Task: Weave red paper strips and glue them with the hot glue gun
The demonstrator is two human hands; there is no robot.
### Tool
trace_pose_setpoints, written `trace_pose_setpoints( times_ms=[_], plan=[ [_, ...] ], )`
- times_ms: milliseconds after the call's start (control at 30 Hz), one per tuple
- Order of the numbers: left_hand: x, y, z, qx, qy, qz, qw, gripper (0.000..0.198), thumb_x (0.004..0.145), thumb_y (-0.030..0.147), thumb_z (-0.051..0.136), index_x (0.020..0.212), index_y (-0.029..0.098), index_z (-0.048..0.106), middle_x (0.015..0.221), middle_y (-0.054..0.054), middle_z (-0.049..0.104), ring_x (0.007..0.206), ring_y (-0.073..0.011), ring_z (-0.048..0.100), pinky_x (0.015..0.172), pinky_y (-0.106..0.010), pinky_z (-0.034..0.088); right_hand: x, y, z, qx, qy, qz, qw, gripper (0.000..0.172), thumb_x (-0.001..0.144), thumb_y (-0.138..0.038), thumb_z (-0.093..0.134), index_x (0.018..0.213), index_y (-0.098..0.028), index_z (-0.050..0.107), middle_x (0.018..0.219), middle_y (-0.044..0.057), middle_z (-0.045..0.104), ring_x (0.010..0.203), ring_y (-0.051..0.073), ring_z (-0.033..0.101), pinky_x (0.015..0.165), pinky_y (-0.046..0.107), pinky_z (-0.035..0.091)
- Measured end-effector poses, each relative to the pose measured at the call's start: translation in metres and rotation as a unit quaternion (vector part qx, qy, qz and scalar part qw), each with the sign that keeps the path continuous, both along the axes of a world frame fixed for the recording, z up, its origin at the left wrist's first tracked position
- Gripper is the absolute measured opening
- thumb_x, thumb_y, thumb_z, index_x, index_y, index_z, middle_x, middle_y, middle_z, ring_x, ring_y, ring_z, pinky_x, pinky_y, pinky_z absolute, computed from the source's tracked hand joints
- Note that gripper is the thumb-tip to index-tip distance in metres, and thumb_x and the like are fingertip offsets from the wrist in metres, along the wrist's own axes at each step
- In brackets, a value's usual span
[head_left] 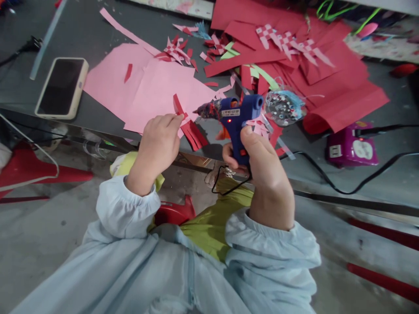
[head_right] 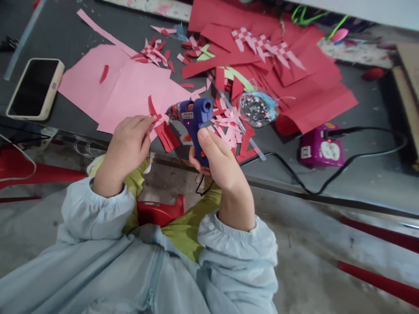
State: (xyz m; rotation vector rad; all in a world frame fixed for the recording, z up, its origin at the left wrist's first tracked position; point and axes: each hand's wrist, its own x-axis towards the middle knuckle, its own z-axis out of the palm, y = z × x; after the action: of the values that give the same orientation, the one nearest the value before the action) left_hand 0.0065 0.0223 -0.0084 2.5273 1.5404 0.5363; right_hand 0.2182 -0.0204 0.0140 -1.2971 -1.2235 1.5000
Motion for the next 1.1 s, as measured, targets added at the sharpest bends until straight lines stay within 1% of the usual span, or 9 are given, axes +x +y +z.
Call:
trace_pose_setpoints(
  times_ms=[100,167,200,267,367,467,700,900,1100],
  plan=[
    [0.002,0.0,0.0,0.002,-0.004,0.011,1.0,0.039,0.096,0.016,0.041,0.131,0.013,0.058,0.124,-0.013,0.066,0.112,-0.0278,0.06,0.099,-0.044,0.046,0.003,-0.001,0.0,0.101,-0.081,-0.018,0.991,0.042,0.093,-0.064,0.043,0.091,-0.025,0.06,0.049,-0.003,0.045,0.04,0.011,0.037,0.04,0.028,0.028],
    [0.003,0.0,0.002,-0.004,-0.003,0.018,1.0,0.038,0.099,0.022,0.04,0.13,0.012,0.059,0.125,-0.013,0.066,0.113,-0.0277,0.059,0.1,-0.043,0.045,0.005,-0.002,-0.003,0.177,-0.175,-0.036,0.968,0.038,0.095,-0.059,0.044,0.099,-0.025,0.061,0.054,-0.002,0.051,0.047,0.013,0.045,0.048,0.03,0.035],
    [0.004,0.0,0.003,-0.007,-0.001,0.02,1.0,0.038,0.101,0.026,0.039,0.13,0.011,0.059,0.125,-0.014,0.066,0.114,-0.028,0.059,0.1,-0.043,0.045,0.007,-0.003,-0.005,0.212,-0.232,-0.042,0.948,0.038,0.095,-0.058,0.045,0.105,-0.025,0.061,0.059,0.0,0.056,0.051,0.015,0.05,0.051,0.03,0.038],
    [0.004,-0.001,0.004,-0.007,0.002,0.02,1.0,0.043,0.102,0.035,0.039,0.13,0.01,0.059,0.124,-0.015,0.066,0.113,-0.029,0.059,0.1,-0.044,0.045,0.009,-0.004,-0.009,0.278,-0.349,-0.046,0.894,0.043,0.094,-0.058,0.048,0.117,-0.023,0.06,0.074,0.004,0.066,0.059,0.018,0.059,0.055,0.031,0.041],
    [0.004,0.0,0.004,0.0,0.003,0.011,1.0,0.052,0.101,0.047,0.04,0.131,0.008,0.058,0.124,-0.017,0.065,0.114,-0.0308,0.059,0.099,-0.045,0.045,0.013,-0.005,-0.016,0.351,-0.459,-0.023,0.815,0.052,0.092,-0.057,0.049,0.126,-0.019,0.058,0.081,0.006,0.072,0.06,0.019,0.063,0.053,0.029,0.042],
    [0.002,0.0,0.004,0.001,0.004,0.005,1.0,0.061,0.098,0.056,0.039,0.132,0.008,0.057,0.125,-0.018,0.065,0.116,-0.0312,0.059,0.1,-0.045,0.045,0.016,-0.005,-0.02,0.38,-0.505,0.002,0.775,0.053,0.094,-0.055,0.046,0.129,-0.017,0.058,0.079,0.005,0.074,0.058,0.017,0.064,0.051,0.027,0.041],
    [0.0,0.0,0.004,0.002,0.004,-0.009,1.0,0.065,0.097,0.06,0.038,0.132,0.008,0.056,0.125,-0.02,0.065,0.116,-0.0309,0.059,0.1,-0.045,0.045,0.016,-0.005,-0.023,0.389,-0.556,0.017,0.734,0.054,0.096,-0.055,0.044,0.13,-0.015,0.059,0.085,0.007,0.077,0.068,0.019,0.07,0.054,0.027,0.042],
    [0.0,0.001,0.004,0.002,0.015,-0.012,1.0,0.073,0.094,0.066,0.039,0.132,0.006,0.056,0.124,-0.02,0.065,0.114,-0.0324,0.06,0.098,-0.044,0.046,0.013,-0.005,-0.023,0.406,-0.552,0.034,0.727,0.053,0.097,-0.054,0.043,0.129,-0.014,0.059,0.087,0.007,0.077,0.072,0.019,0.071,0.056,0.026,0.043],
    [-0.001,0.001,0.003,0.014,0.015,-0.015,1.0,0.074,0.093,0.068,0.038,0.132,0.008,0.056,0.125,-0.02,0.065,0.114,-0.0317,0.06,0.097,-0.045,0.046,0.01,-0.005,-0.027,0.447,-0.549,0.026,0.706,0.057,0.097,-0.053,0.045,0.134,-0.01,0.054,0.082,0.007,0.077,0.064,0.018,0.069,0.052,0.027,0.041]
  ],
)
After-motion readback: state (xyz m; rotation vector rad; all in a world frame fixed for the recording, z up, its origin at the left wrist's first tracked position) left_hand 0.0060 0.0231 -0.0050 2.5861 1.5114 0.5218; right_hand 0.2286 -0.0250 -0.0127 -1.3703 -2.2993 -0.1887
